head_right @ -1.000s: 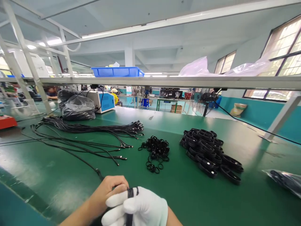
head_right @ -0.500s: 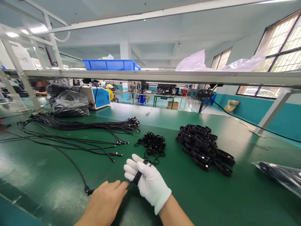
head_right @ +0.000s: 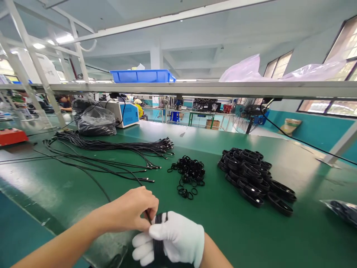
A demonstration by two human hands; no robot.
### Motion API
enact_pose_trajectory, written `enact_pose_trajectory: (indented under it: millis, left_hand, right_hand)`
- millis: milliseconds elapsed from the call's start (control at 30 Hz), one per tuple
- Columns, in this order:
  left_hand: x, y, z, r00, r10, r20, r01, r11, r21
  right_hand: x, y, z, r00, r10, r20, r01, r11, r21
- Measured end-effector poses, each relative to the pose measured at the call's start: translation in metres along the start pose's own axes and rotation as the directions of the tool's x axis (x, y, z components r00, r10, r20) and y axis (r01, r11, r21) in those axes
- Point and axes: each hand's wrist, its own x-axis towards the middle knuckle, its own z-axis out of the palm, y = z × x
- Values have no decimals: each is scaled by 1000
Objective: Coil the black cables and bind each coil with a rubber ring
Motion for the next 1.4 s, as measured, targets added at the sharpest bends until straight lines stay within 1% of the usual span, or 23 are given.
enact_pose_trajectory:
  millis: [100,167,200,267,333,400,467,500,567,600,633,667,733,767,833,900,933,967,1033,1133,1233,1300,1400]
  left_hand:
    - [4,-12,4,999,43,2,-42,996,-84]
    - [3,-16,9,989,45,-141,-53,997,-50]
    - [1,-16,12,967,34,-254,-39,999,-14]
    - [-4,-12,19,891,44,-452,-17,998,63]
    - [-9,-7,26,842,133,-523,-68,988,141]
    - [-13,-3,30,839,232,-491,-158,969,189]
    - [-13,-2,30,873,239,-424,-189,969,157]
    - [-13,-3,28,904,198,-380,-178,980,88]
    - [-12,-6,23,963,48,-263,-96,980,-174]
    - [-12,-8,22,983,-35,-180,-31,936,-350]
    - [-12,-10,21,991,-100,-87,39,848,-529]
    - [-11,-11,23,990,-138,5,104,722,-684]
    - [-10,-11,32,982,-141,123,173,447,-878]
    - [-9,-10,39,982,-133,132,169,320,-932]
    - [-6,-4,56,986,-149,75,92,109,-990]
    - [-2,2,71,981,-192,-16,-22,-27,-999]
    - [0,6,77,975,-216,-57,-71,-57,-996]
    - [1,9,80,967,-238,-90,-106,-59,-993]
    - [2,14,79,957,-265,-121,-126,0,-992]
    - [-2,22,67,957,-276,-89,-43,169,-985]
    - [-8,31,58,942,-330,-64,55,337,-940]
    - [-10,37,58,925,-374,-71,79,372,-925]
    - [-10,43,68,893,-423,-154,22,382,-924]
  right_hand:
    - [4,9,-4,995,53,-85,-54,998,-19]
    - [8,13,-8,992,22,-127,-25,1000,-18]
    - [10,14,-11,990,-1,-138,0,1000,-7]
    - [12,14,-15,991,-25,-130,30,999,33]
    - [12,13,-19,996,-17,-90,24,997,75]
    - [11,13,-21,999,-3,-40,7,994,105]
    - [8,13,-21,1000,3,8,-4,993,121]
    - [6,12,-20,999,10,31,-14,992,123]
    - [3,12,-18,995,33,91,-44,991,122]
    - [1,11,-17,991,44,125,-59,991,119]
    - [-1,11,-16,987,48,154,-66,991,112]
    - [-2,11,-15,984,44,174,-63,993,104]
    - [-3,11,-16,984,13,177,-28,996,83]
    - [-3,11,-16,986,-4,167,-8,997,70]
    - [-2,12,-17,989,-41,139,35,998,51]
    - [-2,12,-17,991,-77,112,73,997,36]
    - [-2,11,-16,990,-88,108,86,996,25]
    - [-3,10,-14,990,-97,103,96,995,13]
    - [-5,5,-12,989,-122,87,123,992,-9]
    - [-10,-6,-11,989,-127,75,132,989,-68]
    - [-14,-15,-14,992,-39,117,67,967,-247]
    - [-18,-18,-16,993,27,113,19,924,-382]
    - [-28,-24,-12,990,109,88,-54,878,-475]
